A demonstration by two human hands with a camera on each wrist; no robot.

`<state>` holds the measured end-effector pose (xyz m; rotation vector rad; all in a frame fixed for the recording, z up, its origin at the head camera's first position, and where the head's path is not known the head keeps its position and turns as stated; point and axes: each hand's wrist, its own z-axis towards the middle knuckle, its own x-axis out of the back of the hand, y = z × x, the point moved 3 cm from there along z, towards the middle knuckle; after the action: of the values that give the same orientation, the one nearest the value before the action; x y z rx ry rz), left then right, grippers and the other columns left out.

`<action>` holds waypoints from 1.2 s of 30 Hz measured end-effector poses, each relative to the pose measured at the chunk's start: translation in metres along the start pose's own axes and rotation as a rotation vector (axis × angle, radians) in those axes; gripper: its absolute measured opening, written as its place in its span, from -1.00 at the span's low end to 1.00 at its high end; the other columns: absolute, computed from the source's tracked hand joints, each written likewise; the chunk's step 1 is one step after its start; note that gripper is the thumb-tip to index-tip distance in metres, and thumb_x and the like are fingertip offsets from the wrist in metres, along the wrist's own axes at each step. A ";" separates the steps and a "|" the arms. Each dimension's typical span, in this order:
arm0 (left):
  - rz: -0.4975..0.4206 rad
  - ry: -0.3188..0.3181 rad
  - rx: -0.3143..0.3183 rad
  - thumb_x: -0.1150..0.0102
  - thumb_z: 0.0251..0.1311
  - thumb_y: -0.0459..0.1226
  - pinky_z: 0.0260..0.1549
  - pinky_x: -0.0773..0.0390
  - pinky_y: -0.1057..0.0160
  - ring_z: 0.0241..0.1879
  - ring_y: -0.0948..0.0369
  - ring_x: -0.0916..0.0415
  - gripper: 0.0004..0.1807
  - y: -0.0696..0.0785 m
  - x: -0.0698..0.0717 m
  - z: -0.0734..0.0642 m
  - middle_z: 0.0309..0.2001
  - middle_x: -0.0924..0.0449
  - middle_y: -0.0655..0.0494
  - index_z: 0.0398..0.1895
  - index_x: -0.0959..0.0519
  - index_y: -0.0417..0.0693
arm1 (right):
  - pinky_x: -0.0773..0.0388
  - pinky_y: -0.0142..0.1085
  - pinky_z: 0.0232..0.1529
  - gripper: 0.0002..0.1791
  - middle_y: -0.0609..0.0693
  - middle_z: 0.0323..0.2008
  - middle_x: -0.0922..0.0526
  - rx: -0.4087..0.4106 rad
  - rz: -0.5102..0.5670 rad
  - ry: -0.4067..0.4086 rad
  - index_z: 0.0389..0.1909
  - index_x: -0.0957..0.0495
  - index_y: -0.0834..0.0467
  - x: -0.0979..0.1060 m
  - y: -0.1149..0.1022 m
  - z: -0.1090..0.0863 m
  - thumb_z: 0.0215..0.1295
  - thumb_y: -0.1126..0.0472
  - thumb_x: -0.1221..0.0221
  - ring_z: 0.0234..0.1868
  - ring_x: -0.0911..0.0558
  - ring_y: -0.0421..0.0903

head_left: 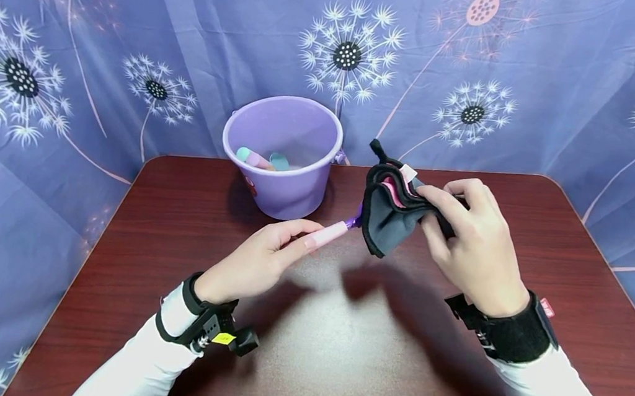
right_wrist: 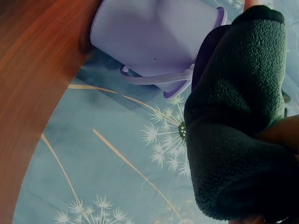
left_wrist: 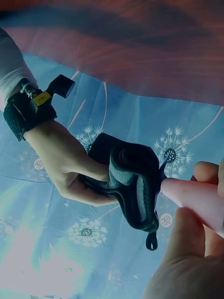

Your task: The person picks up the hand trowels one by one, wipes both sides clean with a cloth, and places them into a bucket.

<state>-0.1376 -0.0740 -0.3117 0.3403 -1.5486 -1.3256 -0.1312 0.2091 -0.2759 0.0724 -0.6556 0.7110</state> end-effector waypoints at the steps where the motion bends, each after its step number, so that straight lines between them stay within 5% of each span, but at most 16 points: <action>1: 0.008 0.004 0.001 0.05 0.51 -0.07 -0.05 -0.42 0.21 -0.10 0.24 -0.48 -0.74 0.000 0.000 0.000 -0.15 -0.58 0.31 0.09 -0.59 0.20 | -0.37 -0.08 -0.19 -0.66 0.22 -0.24 -0.46 -0.018 0.001 -0.001 -0.02 -0.68 0.22 0.000 0.001 0.000 0.21 0.33 -0.11 -0.21 -0.44 0.14; 10: 0.028 0.029 0.011 0.04 0.51 -0.07 -0.01 -0.44 0.19 -0.07 0.26 -0.49 -0.72 0.001 0.002 -0.001 -0.08 -0.59 0.33 0.13 -0.58 0.19 | -0.31 -0.21 -0.30 -0.66 0.16 -0.22 -0.48 -0.193 0.020 0.022 -0.04 -0.70 0.15 0.001 0.010 -0.004 0.17 0.35 -0.14 -0.31 -0.46 -0.04; 25: 0.024 0.054 -0.017 0.06 0.53 -0.11 0.07 -0.42 0.22 0.01 0.34 -0.48 -0.69 0.002 0.003 -0.002 0.03 -0.59 0.33 0.17 -0.58 0.14 | -0.25 -0.25 -0.34 -0.66 0.11 -0.26 -0.51 -0.305 -0.014 0.037 -0.05 -0.70 0.18 0.000 0.019 -0.008 0.15 0.35 -0.13 -0.36 -0.43 -0.08; 31: -0.007 0.037 -0.002 0.08 0.54 -0.10 0.02 -0.45 0.22 -0.05 0.31 -0.52 -0.69 0.001 0.003 -0.001 -0.08 -0.61 0.30 0.16 -0.59 0.16 | -0.29 -0.20 -0.32 -0.67 0.09 -0.25 -0.48 -0.300 -0.028 -0.009 -0.05 -0.69 0.14 -0.001 0.018 -0.009 0.17 0.33 -0.16 -0.34 -0.44 -0.08; 36: -0.029 0.023 0.015 0.11 0.55 -0.08 -0.20 -0.42 0.25 -0.24 0.24 -0.47 -0.71 0.001 0.003 -0.001 -0.26 -0.56 0.21 0.09 -0.61 0.20 | -0.34 -0.16 -0.27 -0.66 0.10 -0.23 -0.48 -0.228 -0.035 -0.050 -0.02 -0.69 0.14 -0.002 0.017 -0.008 0.16 0.31 -0.16 -0.28 -0.46 -0.05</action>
<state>-0.1378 -0.0763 -0.3091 0.3875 -1.5402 -1.3285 -0.1385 0.2234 -0.2863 -0.1082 -0.7772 0.5986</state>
